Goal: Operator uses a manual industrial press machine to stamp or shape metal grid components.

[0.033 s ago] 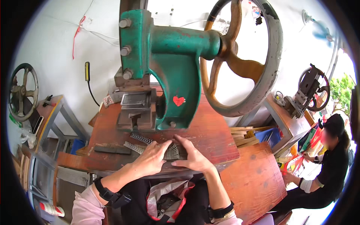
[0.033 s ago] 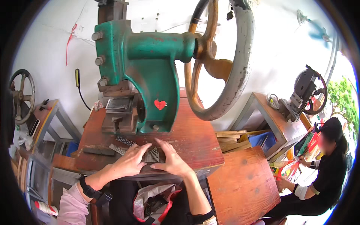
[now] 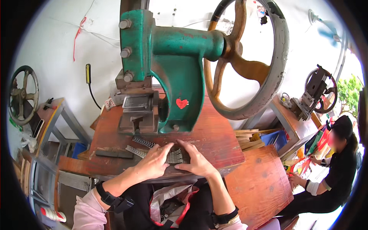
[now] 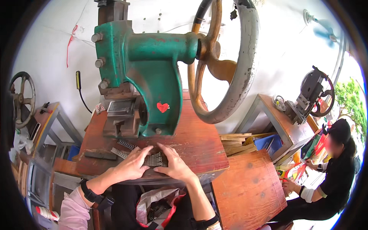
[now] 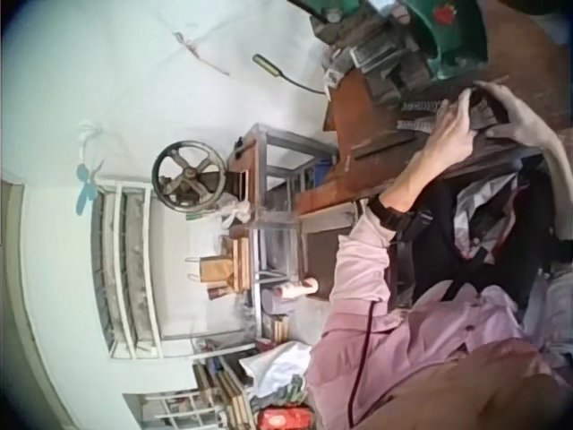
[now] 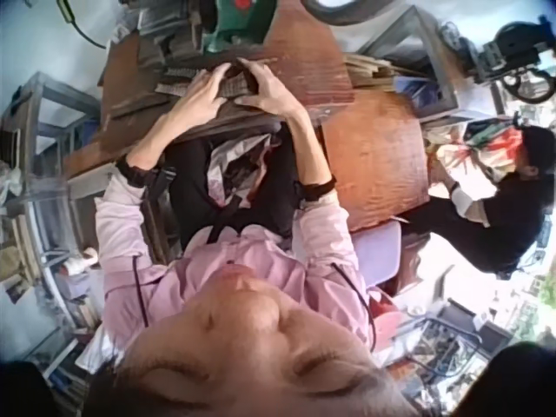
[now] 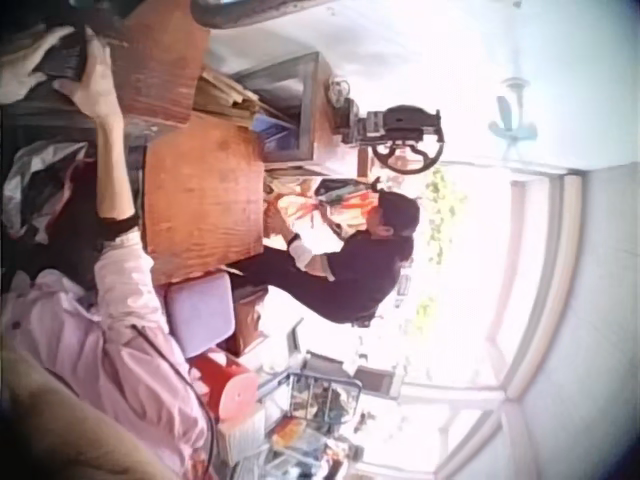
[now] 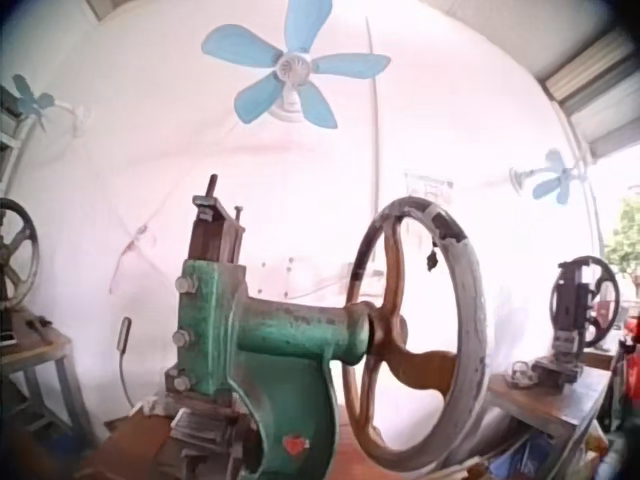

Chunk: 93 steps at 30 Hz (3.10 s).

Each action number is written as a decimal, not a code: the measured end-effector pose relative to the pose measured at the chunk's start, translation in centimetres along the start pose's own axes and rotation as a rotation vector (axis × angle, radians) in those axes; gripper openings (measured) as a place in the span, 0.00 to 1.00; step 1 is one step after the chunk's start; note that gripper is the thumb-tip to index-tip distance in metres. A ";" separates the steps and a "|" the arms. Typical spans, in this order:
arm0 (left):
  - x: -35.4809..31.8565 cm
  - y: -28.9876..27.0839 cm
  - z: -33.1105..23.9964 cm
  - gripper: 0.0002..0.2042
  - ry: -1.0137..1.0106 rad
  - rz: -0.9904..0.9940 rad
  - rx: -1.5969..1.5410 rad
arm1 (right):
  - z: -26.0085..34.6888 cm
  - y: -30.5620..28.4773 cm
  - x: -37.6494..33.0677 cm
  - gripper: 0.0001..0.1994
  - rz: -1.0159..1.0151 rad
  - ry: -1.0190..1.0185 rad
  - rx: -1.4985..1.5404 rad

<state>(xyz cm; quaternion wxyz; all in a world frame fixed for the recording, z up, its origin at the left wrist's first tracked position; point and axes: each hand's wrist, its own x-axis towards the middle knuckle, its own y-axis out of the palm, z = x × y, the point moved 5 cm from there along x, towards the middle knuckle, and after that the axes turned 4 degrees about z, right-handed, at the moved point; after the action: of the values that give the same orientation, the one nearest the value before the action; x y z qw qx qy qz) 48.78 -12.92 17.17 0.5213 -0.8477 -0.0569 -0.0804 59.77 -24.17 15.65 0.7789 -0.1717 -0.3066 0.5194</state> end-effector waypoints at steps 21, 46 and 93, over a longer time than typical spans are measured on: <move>-3.9 -1.8 0.8 0.35 -0.055 -0.135 -0.087 | 3.3 1.2 1.0 0.29 -0.105 0.168 -0.096; -5.4 -15.7 14.4 0.34 -0.458 -0.508 0.071 | 4.4 1.3 17.6 0.39 -0.533 -0.011 -0.142; 1.3 -13.9 13.3 0.29 -0.667 -0.265 0.221 | 10.7 -10.7 -2.7 0.11 -0.632 -0.425 -1.132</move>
<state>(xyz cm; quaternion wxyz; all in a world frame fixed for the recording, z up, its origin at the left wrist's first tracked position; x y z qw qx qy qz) 48.58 5.23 23.65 0.5475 -0.7511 -0.3413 0.1400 59.51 -31.45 29.19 0.6061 -0.3492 -0.7130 0.0491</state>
